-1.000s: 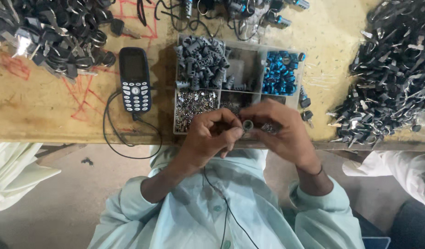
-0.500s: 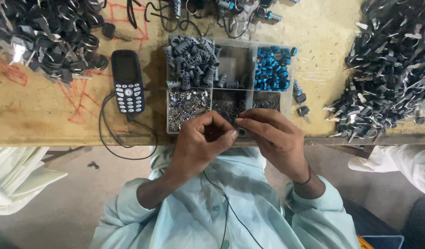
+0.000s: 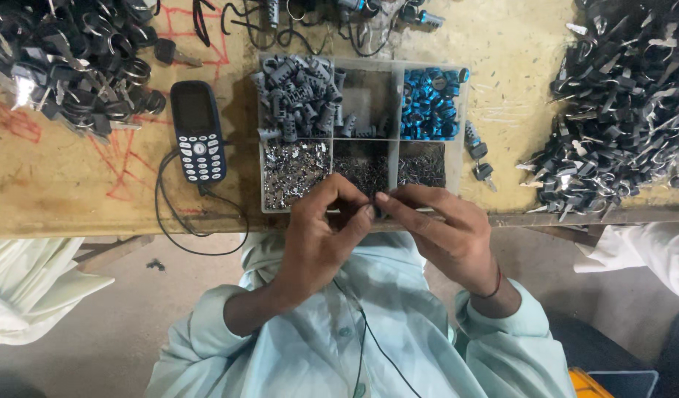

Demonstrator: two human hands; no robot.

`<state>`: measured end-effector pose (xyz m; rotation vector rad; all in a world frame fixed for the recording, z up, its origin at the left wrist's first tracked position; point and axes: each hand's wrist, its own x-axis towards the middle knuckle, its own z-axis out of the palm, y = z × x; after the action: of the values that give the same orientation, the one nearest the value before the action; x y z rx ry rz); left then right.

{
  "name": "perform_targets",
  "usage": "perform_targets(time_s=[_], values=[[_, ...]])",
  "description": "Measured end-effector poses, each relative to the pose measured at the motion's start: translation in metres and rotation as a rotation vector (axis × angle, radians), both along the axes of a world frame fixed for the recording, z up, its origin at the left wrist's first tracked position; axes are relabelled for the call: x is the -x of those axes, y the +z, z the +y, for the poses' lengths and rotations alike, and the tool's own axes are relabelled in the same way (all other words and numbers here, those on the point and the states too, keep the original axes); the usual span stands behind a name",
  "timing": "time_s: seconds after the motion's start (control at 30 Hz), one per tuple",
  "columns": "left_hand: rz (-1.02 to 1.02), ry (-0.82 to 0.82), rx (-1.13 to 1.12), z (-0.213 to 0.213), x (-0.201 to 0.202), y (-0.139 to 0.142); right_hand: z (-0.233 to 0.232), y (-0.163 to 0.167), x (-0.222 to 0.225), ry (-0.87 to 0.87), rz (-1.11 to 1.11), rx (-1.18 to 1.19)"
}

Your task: The person assembles small fittings at a workbench. They pick a metal body and a blue plastic insert from a compartment box, press the insert into the body by hand, and place the completed fitting on the table beside the box, repeating this cycle throughout the episode.

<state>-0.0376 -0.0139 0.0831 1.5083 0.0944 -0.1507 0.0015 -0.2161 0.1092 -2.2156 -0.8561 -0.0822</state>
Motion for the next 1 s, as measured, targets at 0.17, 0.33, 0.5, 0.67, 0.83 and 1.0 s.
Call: perform_targets(time_s=[0.17,0.33,0.5,0.67,0.83,1.0], values=[[-0.255,0.013,0.024,-0.009,0.003,0.002,0.015,0.009,0.010,-0.196,0.162,-0.068],[-0.287,0.019,-0.072,0.007,-0.001,-0.010,-0.006,0.013,-0.040,-0.105,0.371,0.098],[-0.310,-0.049,0.035,0.010,-0.013,-0.019,-0.007,-0.024,-0.094,-0.370,-0.088,0.281],[-0.347,-0.064,0.002,0.011,-0.028,-0.024,-0.011,-0.033,-0.095,-0.361,-0.058,0.225],[-0.356,-0.110,-0.008,0.011,-0.030,-0.029,-0.014,-0.042,-0.098,-0.372,-0.075,0.273],[-0.381,-0.115,-0.033,0.012,-0.029,-0.030,-0.012,-0.044,-0.101,-0.359,-0.010,0.273]])
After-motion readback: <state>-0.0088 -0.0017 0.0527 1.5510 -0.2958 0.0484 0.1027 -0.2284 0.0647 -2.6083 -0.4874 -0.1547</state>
